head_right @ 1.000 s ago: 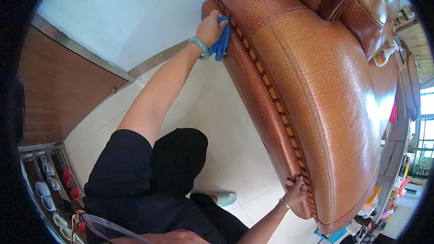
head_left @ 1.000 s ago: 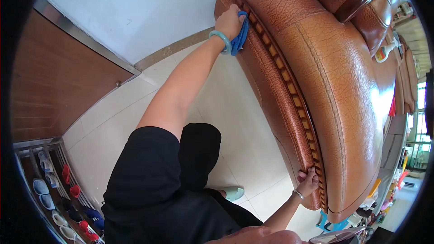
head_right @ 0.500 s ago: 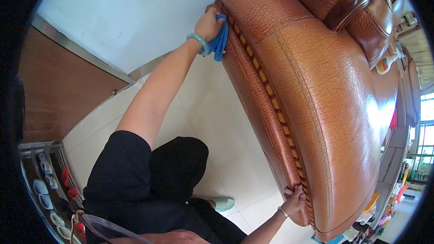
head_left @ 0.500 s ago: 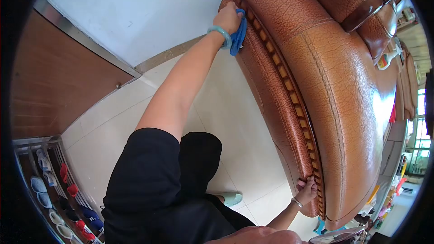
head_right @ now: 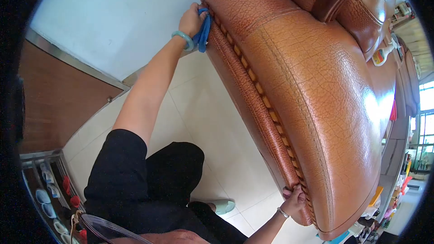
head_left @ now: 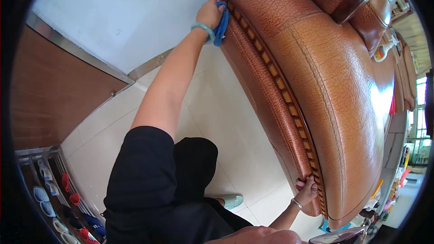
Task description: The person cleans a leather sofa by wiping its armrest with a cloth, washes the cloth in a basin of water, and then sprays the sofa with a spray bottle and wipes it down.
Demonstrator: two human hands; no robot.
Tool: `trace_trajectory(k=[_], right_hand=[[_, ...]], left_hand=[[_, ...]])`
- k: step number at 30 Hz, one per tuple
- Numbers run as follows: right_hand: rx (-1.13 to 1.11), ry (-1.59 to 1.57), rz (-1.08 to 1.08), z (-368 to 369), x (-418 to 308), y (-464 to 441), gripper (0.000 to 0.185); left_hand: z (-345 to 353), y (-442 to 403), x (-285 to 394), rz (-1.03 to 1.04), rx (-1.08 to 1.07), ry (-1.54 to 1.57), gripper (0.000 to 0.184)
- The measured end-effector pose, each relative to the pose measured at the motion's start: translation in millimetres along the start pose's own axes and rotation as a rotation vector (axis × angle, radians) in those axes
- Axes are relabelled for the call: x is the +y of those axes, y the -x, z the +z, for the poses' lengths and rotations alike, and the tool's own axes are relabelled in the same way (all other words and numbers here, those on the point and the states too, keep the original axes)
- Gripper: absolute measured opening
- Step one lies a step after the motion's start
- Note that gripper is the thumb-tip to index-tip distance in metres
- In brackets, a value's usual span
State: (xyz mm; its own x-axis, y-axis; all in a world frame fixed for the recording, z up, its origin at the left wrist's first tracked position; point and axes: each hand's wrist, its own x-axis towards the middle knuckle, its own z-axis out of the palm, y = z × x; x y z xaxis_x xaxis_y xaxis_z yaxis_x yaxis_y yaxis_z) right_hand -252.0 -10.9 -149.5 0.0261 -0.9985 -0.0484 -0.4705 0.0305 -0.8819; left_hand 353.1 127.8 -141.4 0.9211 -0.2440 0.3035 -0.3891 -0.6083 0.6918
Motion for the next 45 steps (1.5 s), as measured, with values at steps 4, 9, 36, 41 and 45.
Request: trace_trajectory(k=[4,9,36,41,45], right_hand=[[0.097,-0.024,-0.017,3.2,7.9,-2.6,0.026],[0.043,-0.054,0.089,6.4,-16.7,8.0,0.025],[0.125,-0.145,-0.264,39.7,4.2,44.3,0.020],[0.306,-0.397,-0.108,36.9,14.4,41.4,0.033],[0.205,-0.348,0.022,1.2,4.4,46.2,0.039]], left_hand=[[6.8,-30.7,-22.0,0.153,0.238,-0.004,0.029],[10.9,-74.0,-41.4,0.307,0.215,-0.080,0.037],[47.9,367.8,219.3,0.366,-0.587,0.191,0.029],[62.7,440.6,263.7,0.374,-0.896,0.449,0.028],[59.9,450.4,256.4,0.059,-1.128,0.919,0.021]])
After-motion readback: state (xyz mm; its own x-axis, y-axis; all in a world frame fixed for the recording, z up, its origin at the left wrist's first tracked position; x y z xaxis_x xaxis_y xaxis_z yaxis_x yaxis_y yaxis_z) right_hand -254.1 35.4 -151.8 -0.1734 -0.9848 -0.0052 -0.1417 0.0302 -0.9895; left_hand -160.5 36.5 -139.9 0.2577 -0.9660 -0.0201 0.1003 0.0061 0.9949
